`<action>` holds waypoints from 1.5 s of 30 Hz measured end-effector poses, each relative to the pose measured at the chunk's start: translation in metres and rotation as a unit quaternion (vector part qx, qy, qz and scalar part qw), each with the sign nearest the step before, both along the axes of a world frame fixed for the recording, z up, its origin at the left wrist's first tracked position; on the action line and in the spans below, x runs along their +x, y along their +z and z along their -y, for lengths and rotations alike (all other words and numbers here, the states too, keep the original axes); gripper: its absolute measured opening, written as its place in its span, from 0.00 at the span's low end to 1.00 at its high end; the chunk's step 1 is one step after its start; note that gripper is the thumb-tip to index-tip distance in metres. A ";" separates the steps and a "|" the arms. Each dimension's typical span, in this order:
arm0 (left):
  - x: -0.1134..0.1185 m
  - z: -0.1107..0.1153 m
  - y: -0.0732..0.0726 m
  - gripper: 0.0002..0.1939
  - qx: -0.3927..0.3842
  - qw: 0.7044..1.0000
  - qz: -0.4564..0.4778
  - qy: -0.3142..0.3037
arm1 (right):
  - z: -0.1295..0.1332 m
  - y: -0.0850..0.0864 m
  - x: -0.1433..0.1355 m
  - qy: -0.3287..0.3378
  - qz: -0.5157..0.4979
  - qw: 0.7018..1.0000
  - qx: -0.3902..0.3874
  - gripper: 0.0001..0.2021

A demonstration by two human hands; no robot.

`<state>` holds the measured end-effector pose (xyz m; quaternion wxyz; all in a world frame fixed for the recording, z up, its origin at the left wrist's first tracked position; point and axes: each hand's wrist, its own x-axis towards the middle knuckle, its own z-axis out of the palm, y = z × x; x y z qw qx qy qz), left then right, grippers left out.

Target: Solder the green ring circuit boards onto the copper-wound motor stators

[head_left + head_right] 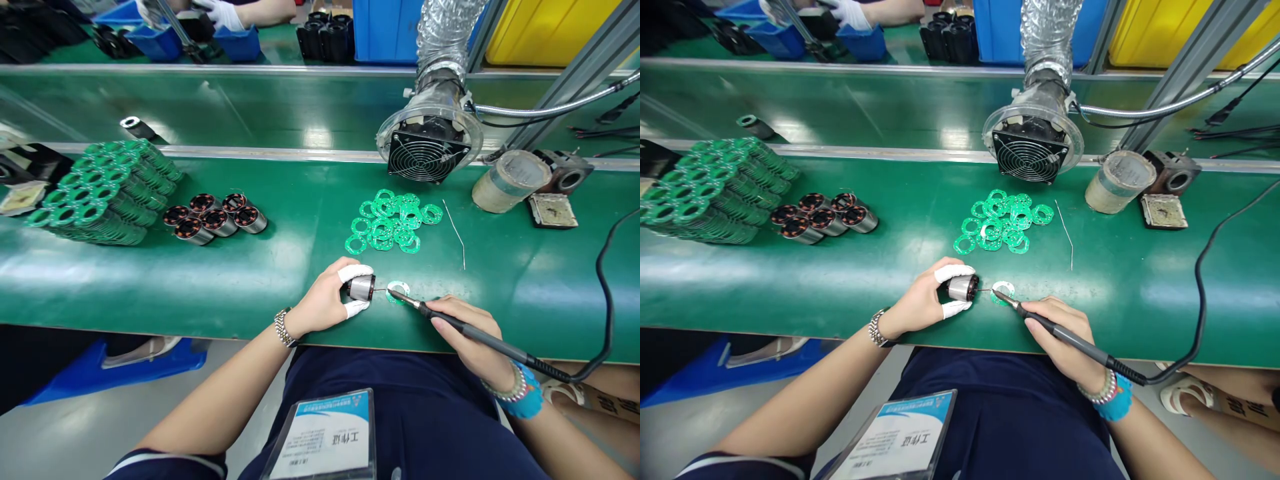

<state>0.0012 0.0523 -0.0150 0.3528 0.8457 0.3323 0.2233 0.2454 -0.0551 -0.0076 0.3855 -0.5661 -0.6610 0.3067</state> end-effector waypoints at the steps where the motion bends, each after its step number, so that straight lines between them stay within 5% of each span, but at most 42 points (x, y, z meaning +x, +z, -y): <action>1: 0.000 0.000 0.000 0.21 0.001 1.000 0.000 0.000 | 0.000 0.000 0.000 -0.001 0.000 1.000 0.001 0.09; 45: 0.003 0.001 -0.001 0.22 0.013 1.000 -0.013 0.010 | 0.001 -0.002 0.000 -0.010 0.015 1.000 0.004 0.09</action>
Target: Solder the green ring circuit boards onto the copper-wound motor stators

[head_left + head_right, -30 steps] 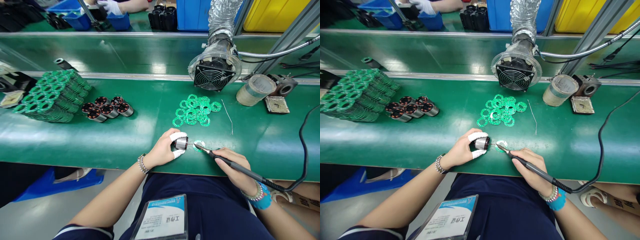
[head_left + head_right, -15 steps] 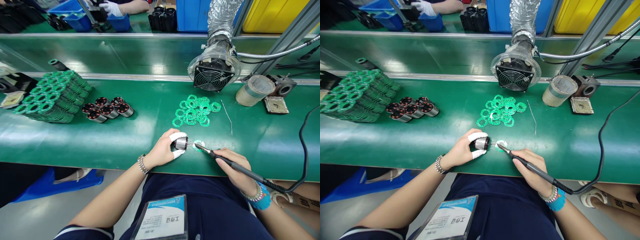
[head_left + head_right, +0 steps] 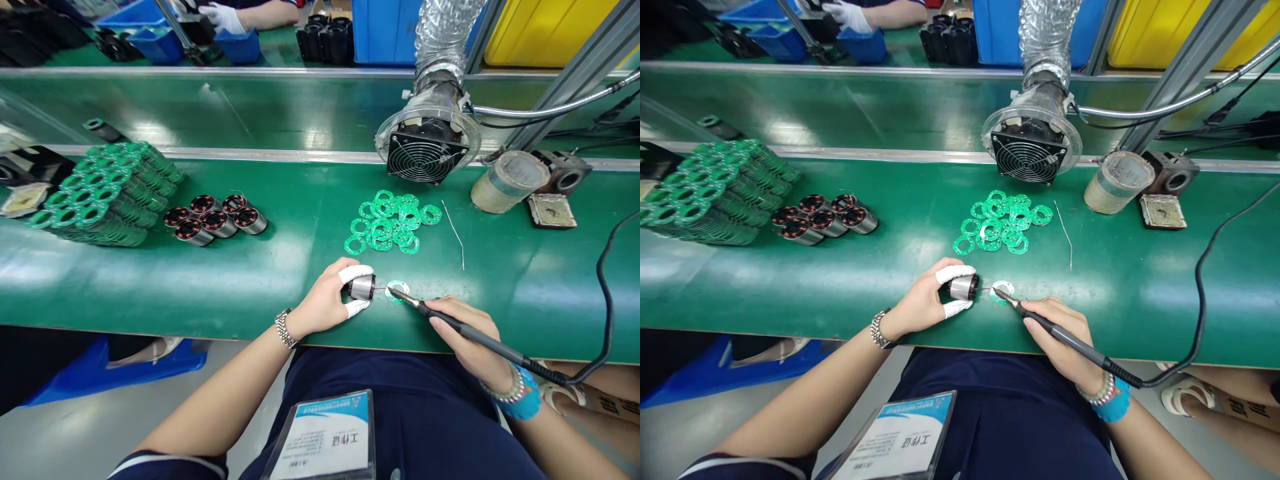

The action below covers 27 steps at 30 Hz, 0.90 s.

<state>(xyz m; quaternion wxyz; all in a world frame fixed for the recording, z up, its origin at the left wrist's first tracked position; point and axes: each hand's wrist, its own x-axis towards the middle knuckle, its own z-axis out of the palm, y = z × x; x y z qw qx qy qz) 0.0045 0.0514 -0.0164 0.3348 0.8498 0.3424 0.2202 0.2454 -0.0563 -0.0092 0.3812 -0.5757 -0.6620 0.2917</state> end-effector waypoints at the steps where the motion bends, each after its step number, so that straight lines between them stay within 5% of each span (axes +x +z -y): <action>1: 0.000 0.000 0.000 0.22 0.001 1.000 0.000 0.000 | 0.000 0.000 0.000 0.000 0.001 1.000 0.000 0.09; 27: 0.000 -0.007 0.005 0.23 -0.028 0.999 0.007 -0.013 | 0.000 -0.001 0.001 -0.001 -0.003 1.000 0.003 0.09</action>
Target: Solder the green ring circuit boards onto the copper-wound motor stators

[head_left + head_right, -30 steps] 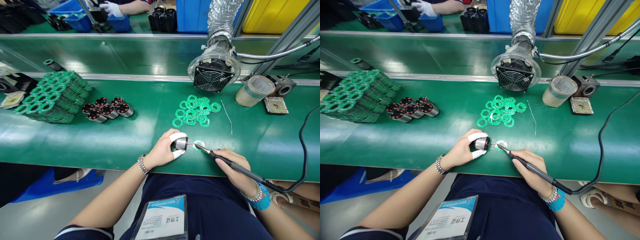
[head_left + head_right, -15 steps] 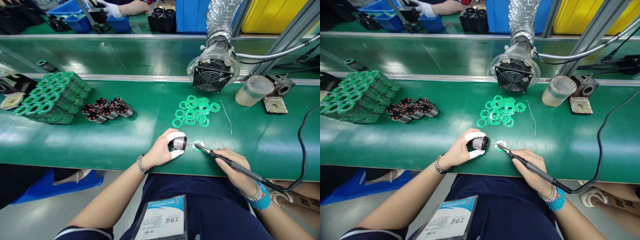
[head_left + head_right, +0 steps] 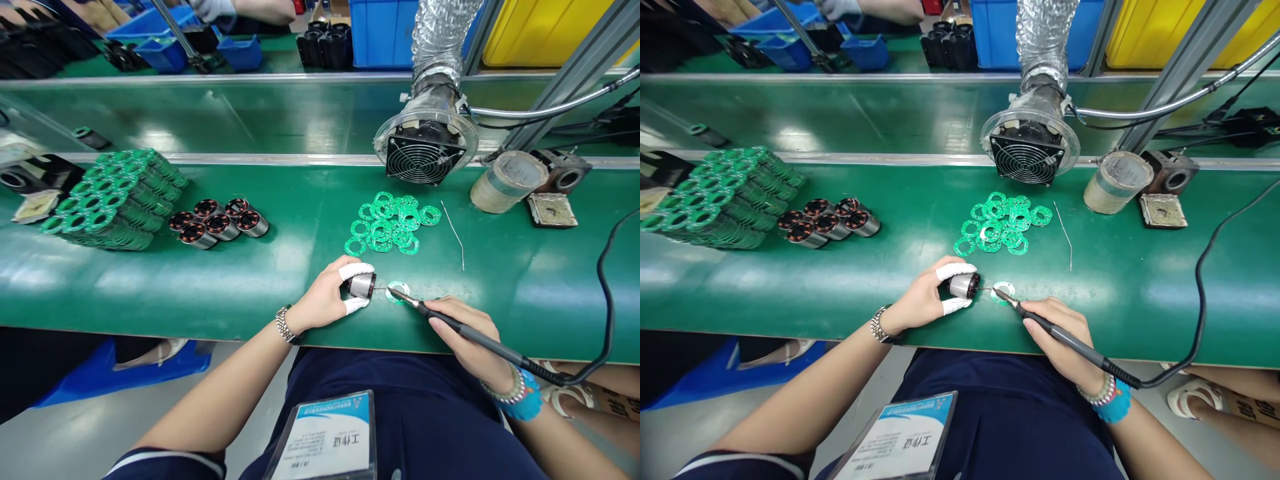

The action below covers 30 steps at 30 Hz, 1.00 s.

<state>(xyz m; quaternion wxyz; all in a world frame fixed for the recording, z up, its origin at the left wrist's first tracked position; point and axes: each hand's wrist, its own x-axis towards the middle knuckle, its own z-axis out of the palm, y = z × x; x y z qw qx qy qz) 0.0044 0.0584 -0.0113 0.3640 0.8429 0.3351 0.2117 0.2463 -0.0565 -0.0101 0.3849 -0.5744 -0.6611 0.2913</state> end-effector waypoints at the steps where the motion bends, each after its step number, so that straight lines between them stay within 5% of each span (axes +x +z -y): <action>1: 0.000 0.000 0.000 0.23 0.000 1.000 -0.001 0.001 | 0.000 0.000 0.000 0.002 0.003 1.000 -0.002 0.09; 22: 0.001 0.001 -0.004 0.23 0.010 1.000 -0.005 0.000 | 0.003 0.000 0.003 -0.021 -0.002 1.000 0.000 0.08; 26: 0.001 0.001 -0.004 0.23 0.014 1.000 -0.004 -0.004 | -0.003 0.007 0.022 -0.083 0.026 0.996 0.035 0.09; 30: 0.001 0.002 -0.005 0.22 0.013 1.000 -0.010 -0.006 | -0.037 0.018 0.065 -0.220 0.059 0.966 0.121 0.11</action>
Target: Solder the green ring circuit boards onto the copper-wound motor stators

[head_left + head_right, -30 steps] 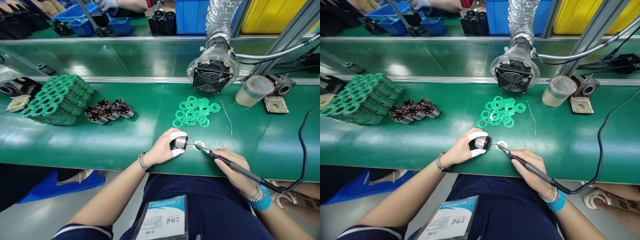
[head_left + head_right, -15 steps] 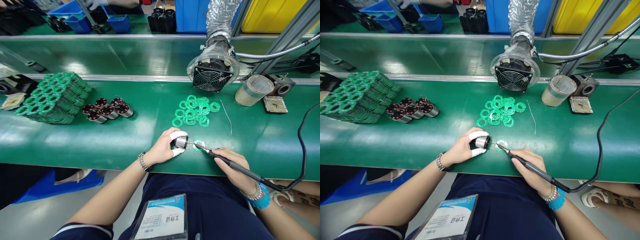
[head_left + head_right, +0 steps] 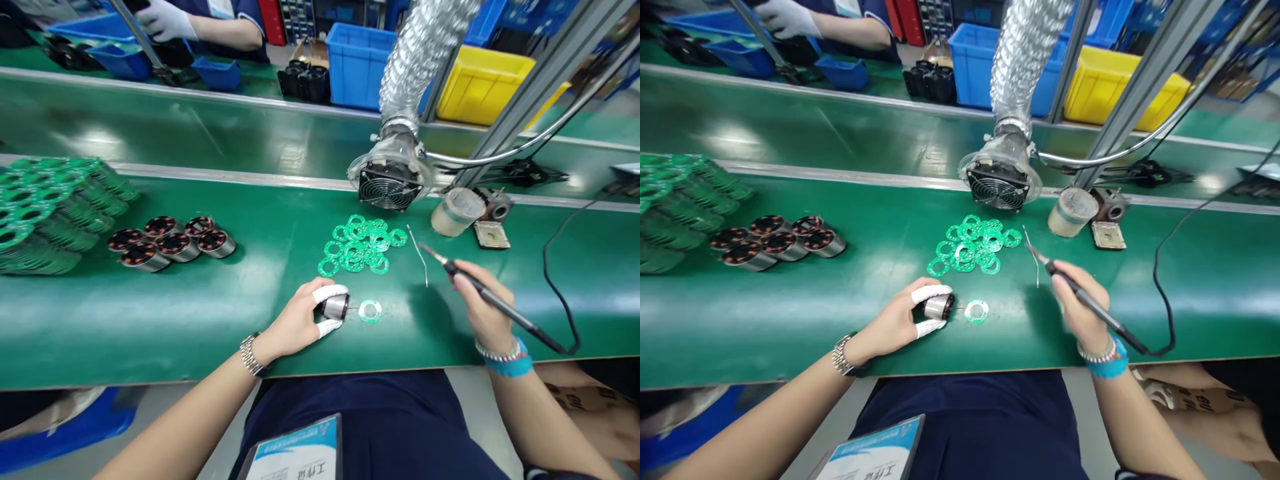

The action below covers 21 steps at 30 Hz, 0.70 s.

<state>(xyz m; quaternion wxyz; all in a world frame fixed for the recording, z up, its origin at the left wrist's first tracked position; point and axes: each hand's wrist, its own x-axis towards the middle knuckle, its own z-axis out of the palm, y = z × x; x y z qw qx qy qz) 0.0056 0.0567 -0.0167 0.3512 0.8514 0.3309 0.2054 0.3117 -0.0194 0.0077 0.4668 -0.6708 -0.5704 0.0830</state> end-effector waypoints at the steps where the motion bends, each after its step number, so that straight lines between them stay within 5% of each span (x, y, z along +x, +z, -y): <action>1: 0.000 0.000 -0.001 0.22 -0.001 1.000 0.002 -0.001 | -0.012 0.002 0.014 -0.037 0.012 0.998 0.039 0.12; 4: 0.000 0.001 -0.002 0.22 -0.002 1.000 0.007 -0.004 | -0.049 0.005 0.052 -0.109 0.092 0.981 0.129 0.14; 7: 0.000 0.001 -0.003 0.22 -0.002 1.000 0.002 -0.001 | -0.071 0.005 0.071 -0.083 0.154 0.978 0.113 0.13; 12: -0.001 0.001 -0.003 0.23 0.002 1.000 0.002 0.005 | -0.051 0.005 0.038 -0.084 0.078 0.987 0.113 0.14; 16: -0.001 0.001 -0.003 0.22 -0.001 1.000 0.000 0.005 | -0.011 -0.003 -0.013 0.038 0.031 0.999 0.016 0.09; 21: 0.000 0.001 -0.001 0.22 -0.007 1.000 -0.001 0.011 | 0.017 -0.023 -0.054 0.264 0.041 0.961 -0.076 0.12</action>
